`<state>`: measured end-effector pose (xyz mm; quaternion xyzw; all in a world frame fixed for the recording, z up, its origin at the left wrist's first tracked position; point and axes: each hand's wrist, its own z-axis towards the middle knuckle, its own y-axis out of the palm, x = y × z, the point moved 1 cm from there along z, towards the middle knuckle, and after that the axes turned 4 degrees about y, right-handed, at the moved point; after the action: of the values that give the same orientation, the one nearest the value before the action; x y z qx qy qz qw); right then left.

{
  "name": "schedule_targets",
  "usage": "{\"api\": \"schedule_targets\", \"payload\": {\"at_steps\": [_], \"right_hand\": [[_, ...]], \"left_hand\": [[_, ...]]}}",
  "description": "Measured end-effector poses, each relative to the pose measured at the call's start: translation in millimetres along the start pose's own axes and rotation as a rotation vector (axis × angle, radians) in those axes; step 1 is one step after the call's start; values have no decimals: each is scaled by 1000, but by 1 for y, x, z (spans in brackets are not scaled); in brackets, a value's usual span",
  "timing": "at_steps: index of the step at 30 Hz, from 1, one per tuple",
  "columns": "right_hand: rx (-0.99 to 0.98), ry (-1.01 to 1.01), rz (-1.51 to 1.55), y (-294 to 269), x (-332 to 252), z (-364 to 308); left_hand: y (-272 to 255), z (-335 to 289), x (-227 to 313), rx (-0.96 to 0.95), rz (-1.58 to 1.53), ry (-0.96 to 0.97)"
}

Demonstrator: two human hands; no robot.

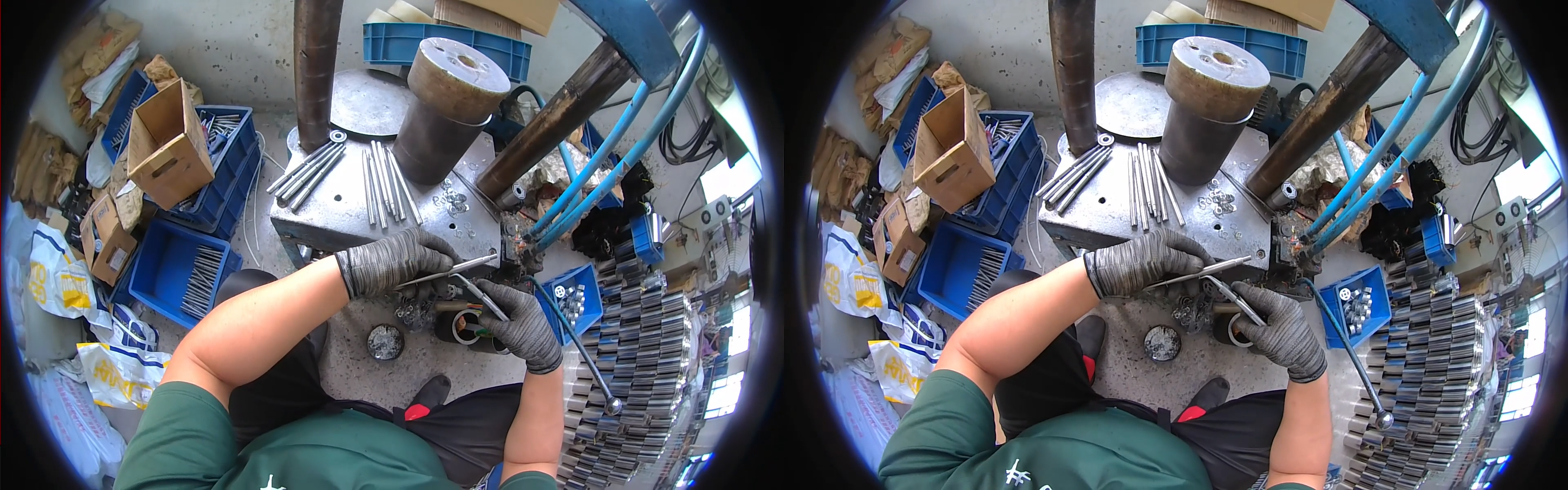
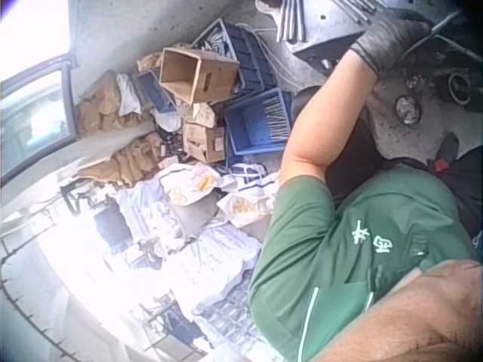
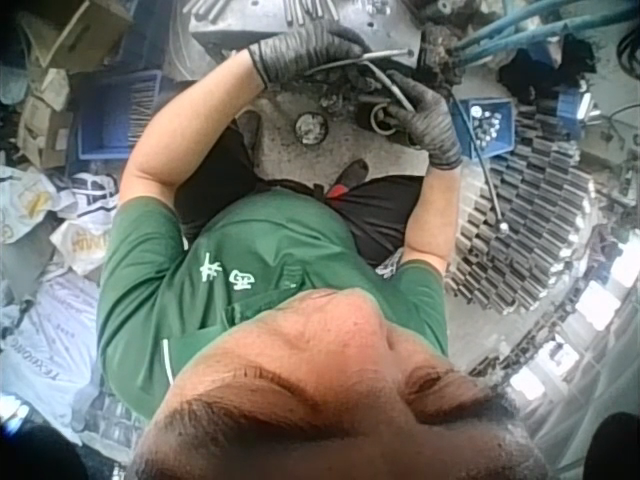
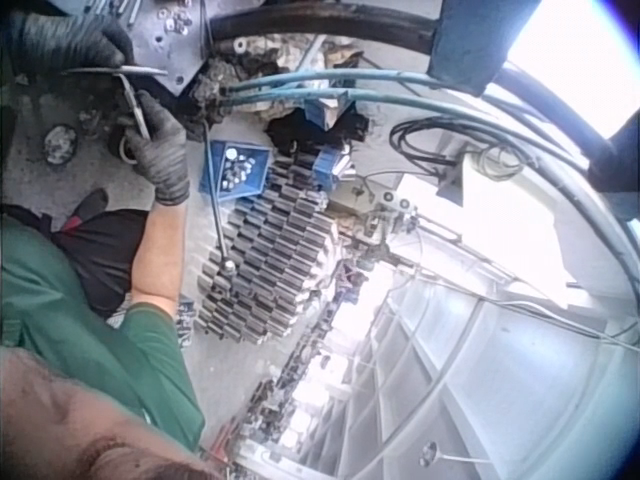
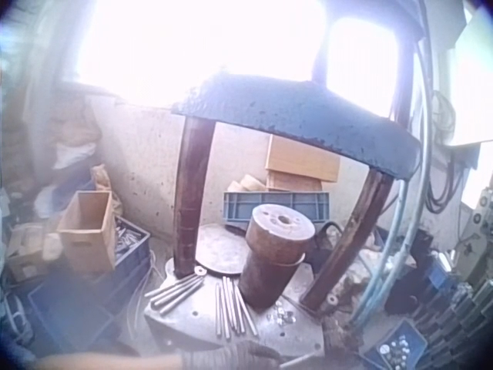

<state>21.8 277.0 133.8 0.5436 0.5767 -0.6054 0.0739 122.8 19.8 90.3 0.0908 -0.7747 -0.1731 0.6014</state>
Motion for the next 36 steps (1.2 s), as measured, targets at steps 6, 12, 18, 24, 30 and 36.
{"api": "schedule_targets", "payload": {"at_steps": [6,12,18,24,30,36], "right_hand": [[-7,-33,12,-1,-1,-1],[-13,-40,34,-2,2,-3],[-18,-5,17,-1,-1,-2],[17,-25,-11,4,-1,-1],[97,-186,-6,21,-1,1],[-293,49,868,12,-2,-13]], "left_hand": [[-1,2,-6,-79,-168,-7],[0,-1,-2,-102,-223,-35],[-1,-1,-2,-96,-230,-64],[0,-1,1,-111,-349,-100],[-12,3,-3,-93,-414,-34],[-9,3,3,9,-383,67]]}}
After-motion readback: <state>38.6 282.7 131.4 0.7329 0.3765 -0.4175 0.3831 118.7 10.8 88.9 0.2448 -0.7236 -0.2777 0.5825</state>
